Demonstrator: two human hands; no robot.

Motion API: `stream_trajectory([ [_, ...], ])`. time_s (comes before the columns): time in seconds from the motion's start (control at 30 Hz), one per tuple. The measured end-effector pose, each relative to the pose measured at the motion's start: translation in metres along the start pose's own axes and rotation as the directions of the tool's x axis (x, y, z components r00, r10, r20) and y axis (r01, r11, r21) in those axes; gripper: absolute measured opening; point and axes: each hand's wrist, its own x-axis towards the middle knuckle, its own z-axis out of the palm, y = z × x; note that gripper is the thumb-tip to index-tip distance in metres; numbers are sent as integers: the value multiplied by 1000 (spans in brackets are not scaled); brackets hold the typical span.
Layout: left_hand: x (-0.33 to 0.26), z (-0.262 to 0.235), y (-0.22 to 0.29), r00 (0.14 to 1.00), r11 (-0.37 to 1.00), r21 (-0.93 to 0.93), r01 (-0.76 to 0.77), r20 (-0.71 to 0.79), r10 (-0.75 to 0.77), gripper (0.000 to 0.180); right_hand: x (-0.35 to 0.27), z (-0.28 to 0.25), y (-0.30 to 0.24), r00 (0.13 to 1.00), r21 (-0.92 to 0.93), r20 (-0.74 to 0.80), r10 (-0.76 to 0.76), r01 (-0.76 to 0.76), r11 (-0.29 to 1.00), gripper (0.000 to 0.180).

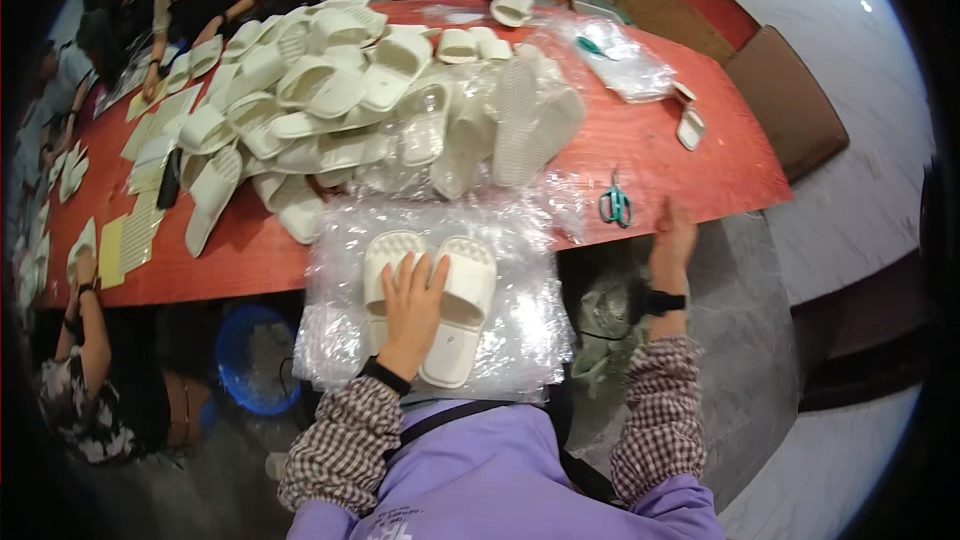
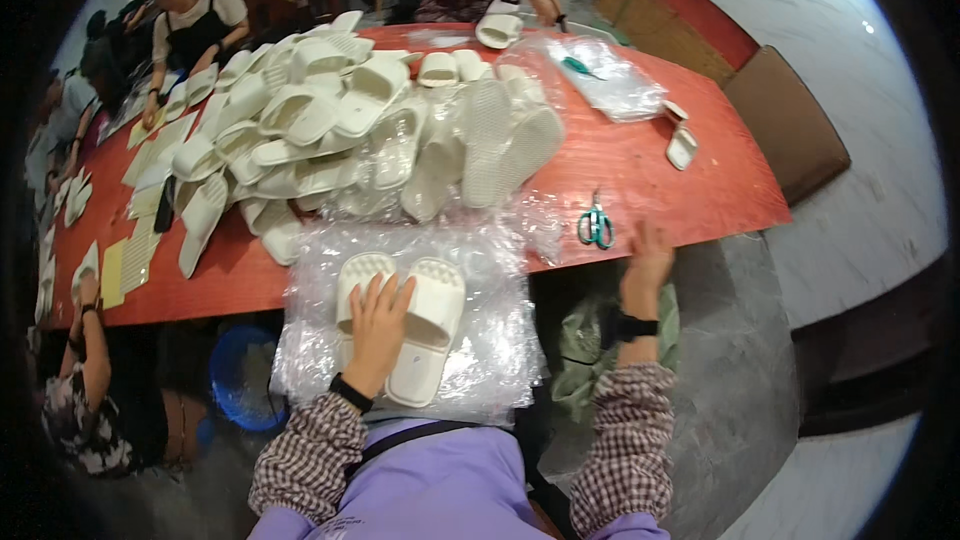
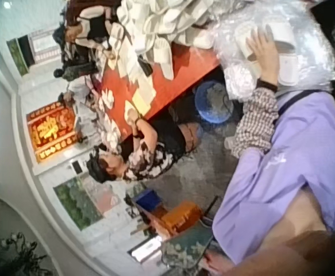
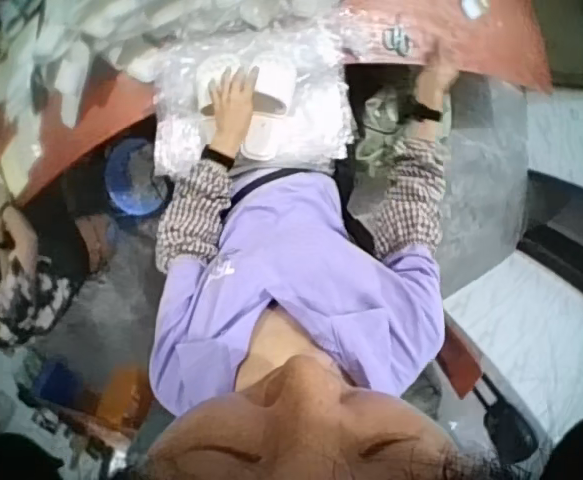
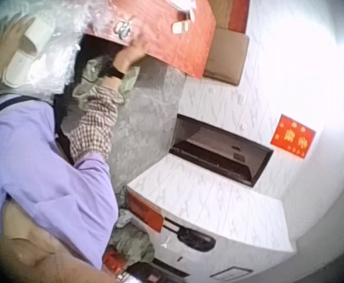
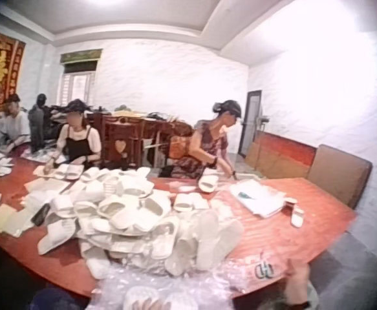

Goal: Packing white plastic slippers into clear plastic bags.

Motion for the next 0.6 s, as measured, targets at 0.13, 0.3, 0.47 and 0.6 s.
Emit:
stream_trajectory([
  [0.13,1,8,-1,998,999,24,49,-40,-48,51,12,-16,-73,961,172,67,-268,253,952,15],
  [0.3,-4,-8,-1,1000,995,-99,-6,9,7,58,-44,-1,-172,897,341,30,-440,405,848,20],
  [0.47,-27,-46,-17,990,904,-417,-89,63,126,53,-134,35,-193,925,371,169,-341,260,891,19],
  [0.6,-57,-97,-3,997,733,-680,13,67,44,46,-210,71,-133,646,32,762,-46,33,999,14],
])
